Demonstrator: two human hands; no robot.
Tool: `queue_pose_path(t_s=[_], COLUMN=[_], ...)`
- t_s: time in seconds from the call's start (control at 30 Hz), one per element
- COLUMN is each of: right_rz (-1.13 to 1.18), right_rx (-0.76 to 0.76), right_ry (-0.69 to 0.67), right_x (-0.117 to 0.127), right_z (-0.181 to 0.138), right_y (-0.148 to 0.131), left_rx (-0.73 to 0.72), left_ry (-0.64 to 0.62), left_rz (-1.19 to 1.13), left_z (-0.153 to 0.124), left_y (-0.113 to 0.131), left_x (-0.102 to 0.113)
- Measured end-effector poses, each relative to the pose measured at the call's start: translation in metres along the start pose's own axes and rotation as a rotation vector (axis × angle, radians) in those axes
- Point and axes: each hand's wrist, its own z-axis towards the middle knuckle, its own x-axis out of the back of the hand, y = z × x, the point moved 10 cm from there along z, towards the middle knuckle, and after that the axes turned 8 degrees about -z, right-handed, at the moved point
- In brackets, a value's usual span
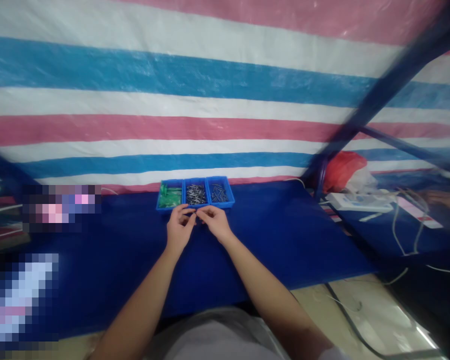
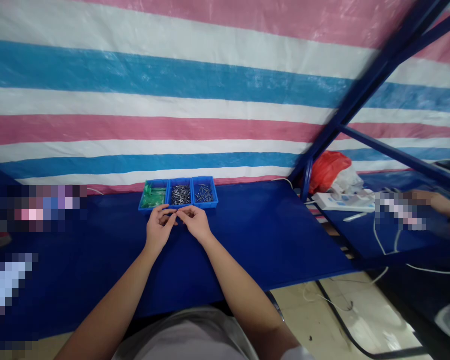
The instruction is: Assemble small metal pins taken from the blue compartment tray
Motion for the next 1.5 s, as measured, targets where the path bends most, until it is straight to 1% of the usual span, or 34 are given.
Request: queue_pose_path(t_s=[0.13,0.27,0.47,0.67,0.77,0.9,1.0,1.07,1.13,1.2,1.27,1.3,1.37,1.4,1.5], right_rz=[0.013,0.023,0.094,0.176,0.236,0.35,0.367,0.269,0.071,-0.208,-0.489,-0.614,-0.8,-0.867,-0.975], right_rx=[-0.009,-0.013,-0.06,-0.116,-0.097,-0.074,-0.069,-0.048,0.013,0.15,0.304,0.374,0.468,0.488,0.498], right_ry=[0.01,0.004,-0.016,0.012,0.084,0.273,0.328,0.318,0.24,0.072,-0.128,-0.199,-0.286,-0.316,-0.361], right_x=[0.001,0.001,-0.003,0.0,0.009,0.033,0.042,0.043,0.034,0.011,-0.021,-0.034,-0.054,-0.06,-0.068], right_z=[0.0,0.0,-0.002,-0.001,0.001,0.003,0.005,0.004,0.002,-0.003,-0.015,-0.022,-0.032,-0.034,-0.036], right_y=[0.002,0.001,0.004,0.01,0.006,0.005,0.007,0.005,-0.003,-0.018,-0.027,-0.029,-0.029,-0.026,-0.019], left_rx=[-0.01,-0.008,0.054,0.07,0.073,0.075,0.074,0.071,0.058,0.031,-0.006,-0.024,-0.047,-0.05,-0.046], left_ry=[0.017,0.002,0.0,0.011,0.019,0.04,0.051,0.064,0.084,0.13,0.207,0.249,0.302,0.306,0.262], left_rz=[0.012,0.001,0.031,0.027,0.044,0.049,0.051,0.051,0.05,0.071,0.13,0.167,0.227,0.245,0.247], left_z=[0.001,0.0,-0.001,-0.001,-0.001,-0.001,-0.001,-0.001,-0.001,-0.001,-0.002,-0.002,-0.003,-0.003,-0.001], left_y=[0.001,0.003,0.001,-0.001,-0.002,-0.003,-0.002,-0.002,-0.002,0.0,0.003,0.004,0.007,0.007,0.004], left_x=[0.0,-0.001,0.0,0.001,0.002,0.004,0.004,0.005,0.008,0.014,0.024,0.03,0.037,0.038,0.034])
